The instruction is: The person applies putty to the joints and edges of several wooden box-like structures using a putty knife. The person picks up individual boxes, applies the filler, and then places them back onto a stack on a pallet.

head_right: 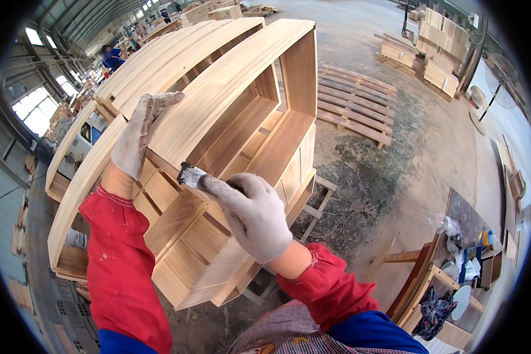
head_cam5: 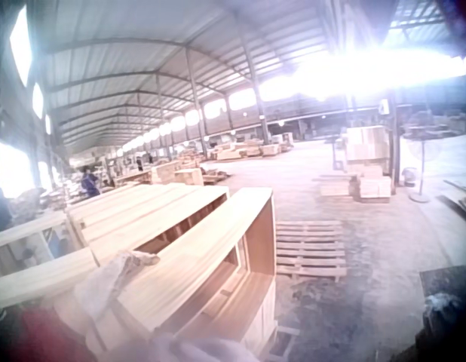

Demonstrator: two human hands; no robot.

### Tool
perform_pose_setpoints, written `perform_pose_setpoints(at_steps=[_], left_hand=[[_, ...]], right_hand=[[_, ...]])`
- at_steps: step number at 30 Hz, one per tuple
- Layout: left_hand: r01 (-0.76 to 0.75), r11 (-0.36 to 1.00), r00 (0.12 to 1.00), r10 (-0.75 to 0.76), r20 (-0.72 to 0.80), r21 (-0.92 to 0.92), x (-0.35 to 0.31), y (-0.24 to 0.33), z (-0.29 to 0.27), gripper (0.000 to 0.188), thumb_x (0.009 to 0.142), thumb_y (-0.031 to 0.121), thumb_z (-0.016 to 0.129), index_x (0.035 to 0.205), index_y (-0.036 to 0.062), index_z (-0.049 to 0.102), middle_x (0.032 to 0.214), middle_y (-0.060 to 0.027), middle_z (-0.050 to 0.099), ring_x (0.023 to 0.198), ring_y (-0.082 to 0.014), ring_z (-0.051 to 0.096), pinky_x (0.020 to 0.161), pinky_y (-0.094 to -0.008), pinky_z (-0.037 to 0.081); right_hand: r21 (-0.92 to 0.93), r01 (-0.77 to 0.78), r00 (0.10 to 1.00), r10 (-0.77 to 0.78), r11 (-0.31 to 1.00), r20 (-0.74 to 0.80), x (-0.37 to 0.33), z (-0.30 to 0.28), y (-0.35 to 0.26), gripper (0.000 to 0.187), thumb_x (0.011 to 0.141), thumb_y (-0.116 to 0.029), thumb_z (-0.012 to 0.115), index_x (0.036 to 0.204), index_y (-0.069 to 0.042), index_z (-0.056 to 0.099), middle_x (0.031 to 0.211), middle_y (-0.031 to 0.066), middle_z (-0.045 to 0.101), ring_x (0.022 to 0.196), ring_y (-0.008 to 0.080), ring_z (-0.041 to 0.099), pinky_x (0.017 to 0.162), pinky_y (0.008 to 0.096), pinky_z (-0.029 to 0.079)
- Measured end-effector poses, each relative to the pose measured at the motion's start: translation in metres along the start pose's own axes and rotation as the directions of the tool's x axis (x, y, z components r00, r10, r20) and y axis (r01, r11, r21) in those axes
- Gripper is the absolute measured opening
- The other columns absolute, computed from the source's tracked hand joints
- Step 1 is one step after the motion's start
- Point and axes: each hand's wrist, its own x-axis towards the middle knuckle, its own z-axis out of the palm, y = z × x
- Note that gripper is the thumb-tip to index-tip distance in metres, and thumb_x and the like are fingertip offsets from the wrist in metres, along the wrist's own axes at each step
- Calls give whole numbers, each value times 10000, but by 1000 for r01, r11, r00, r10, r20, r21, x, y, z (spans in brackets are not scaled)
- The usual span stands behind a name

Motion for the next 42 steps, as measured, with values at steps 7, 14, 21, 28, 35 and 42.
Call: perform_pose_setpoints(at_steps=[7, 14, 21, 28, 35, 42], left_hand=[[-35, 999, 999, 35, 17, 14, -2, 2, -1, 571, 1015, 445, 245, 1232, 29, 572, 1290, -74, 550, 1260, -175, 430, 1102, -294, 243], [27, 999, 999, -27, -18, 35, -2, 4, 3, 572, 1016, 446, 242, 1223, 31, 576, 1276, -79, 559, 1239, -179, 449, 1097, -300, 258], [-6, 1000, 1000, 6, -17, 19, -1, 0, -1, 558, 1020, 424, 242, 1205, 28, 589, 1261, -85, 566, 1227, -186, 459, 1096, -300, 259], [-26, 996, 999, 29, -32, 87, -1, 4, 2, 563, 1017, 426, 241, 1203, 27, 591, 1264, -91, 569, 1243, -187, 456, 1094, -304, 259], [-68, 990, 998, 67, 10, 121, 0, 1, -1, 568, 1016, 435, 244, 1210, 24, 586, 1279, -94, 564, 1254, -181, 451, 1101, -314, 251], [-43, 998, 998, 44, -34, 43, -2, 3, 4, 579, 1021, 434, 234, 1208, 8, 579, 1272, -118, 560, 1255, -189, 450, 1116, -322, 242]], right_hand=[[116, -72, 997, 73, 991, -6, -1, 2, -6, 398, 774, 25, 605, 1155, -90, 622, 906, 158, 575, 789, 330, 568, 692, 380, 470], [154, -76, 997, 80, 985, -20, -5, 1, -4, 423, 754, 41, 605, 1157, -84, 617, 906, 157, 573, 803, 323, 575, 707, 378, 470], [172, -63, 998, 61, 983, 18, -5, 4, -1, 459, 747, 42, 601, 1188, -86, 603, 899, 152, 570, 825, 319, 578, 726, 376, 472], [234, -75, 996, 64, 969, 55, -5, 4, 1, 432, 766, 44, 596, 1179, -84, 603, 903, 145, 576, 816, 316, 576, 724, 380, 472], [243, -35, 999, 25, 969, 44, -3, 6, 7, 439, 764, 51, 600, 1182, -81, 595, 893, 147, 582, 800, 307, 578, 694, 364, 475], [112, -69, 995, 61, 991, 77, 5, -17, -10, 452, 762, 37, 597, 1186, -121, 603, 826, 135, 570, 712, 299, 573, 615, 373, 476]])
